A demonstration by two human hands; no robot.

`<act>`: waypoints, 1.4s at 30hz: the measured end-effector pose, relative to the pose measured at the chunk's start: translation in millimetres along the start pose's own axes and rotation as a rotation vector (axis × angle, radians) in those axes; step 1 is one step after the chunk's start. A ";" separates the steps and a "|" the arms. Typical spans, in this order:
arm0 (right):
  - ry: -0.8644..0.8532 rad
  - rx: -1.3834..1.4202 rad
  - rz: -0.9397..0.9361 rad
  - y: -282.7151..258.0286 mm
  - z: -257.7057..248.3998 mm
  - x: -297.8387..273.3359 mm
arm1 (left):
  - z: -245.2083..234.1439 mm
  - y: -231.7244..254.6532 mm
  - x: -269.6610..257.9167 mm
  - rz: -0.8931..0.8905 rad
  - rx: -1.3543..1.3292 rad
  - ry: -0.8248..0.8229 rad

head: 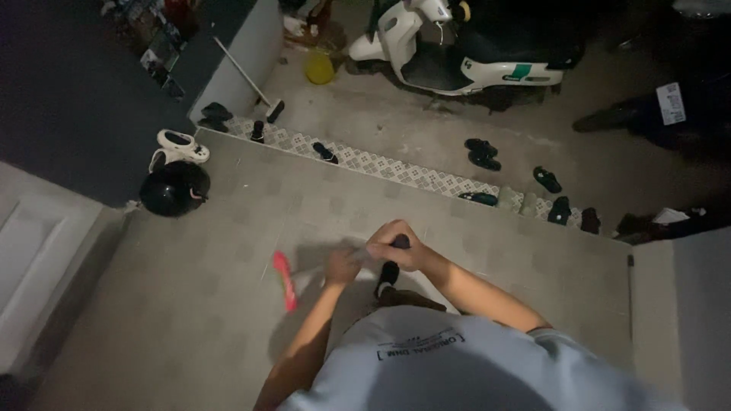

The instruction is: The person is sweeping the tiled floor using a long-handled broom.

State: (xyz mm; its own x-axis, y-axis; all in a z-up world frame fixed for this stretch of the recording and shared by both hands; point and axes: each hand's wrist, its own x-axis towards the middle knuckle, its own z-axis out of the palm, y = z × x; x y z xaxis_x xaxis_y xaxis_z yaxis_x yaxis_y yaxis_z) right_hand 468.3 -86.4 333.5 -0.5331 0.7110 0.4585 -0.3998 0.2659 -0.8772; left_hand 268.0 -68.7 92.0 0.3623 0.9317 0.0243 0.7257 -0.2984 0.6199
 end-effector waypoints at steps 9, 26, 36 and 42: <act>0.002 0.058 0.235 64.7 43.7 -49.4 | 54.0 -60.7 -119.0 -0.195 0.056 0.153; 0.163 -0.231 0.238 -14.4 -13.8 -106.0 | 71.9 61.4 -12.0 0.305 -0.152 0.071; 0.031 -0.439 -0.063 -59.7 -100.7 -88.9 | 143.6 86.3 125.7 0.629 -0.230 0.109; -0.122 -0.484 -0.090 -74.2 -151.1 -88.4 | 156.7 117.3 173.9 0.485 -0.618 -0.072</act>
State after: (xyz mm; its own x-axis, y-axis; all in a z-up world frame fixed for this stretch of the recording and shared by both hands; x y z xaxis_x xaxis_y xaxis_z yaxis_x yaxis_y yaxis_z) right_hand 657.8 -70.6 336.6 -0.6075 0.5975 0.5233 -0.0724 0.6145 -0.7856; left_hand 507.7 25.9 46.1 0.6076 0.7049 0.3659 0.0280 -0.4795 0.8771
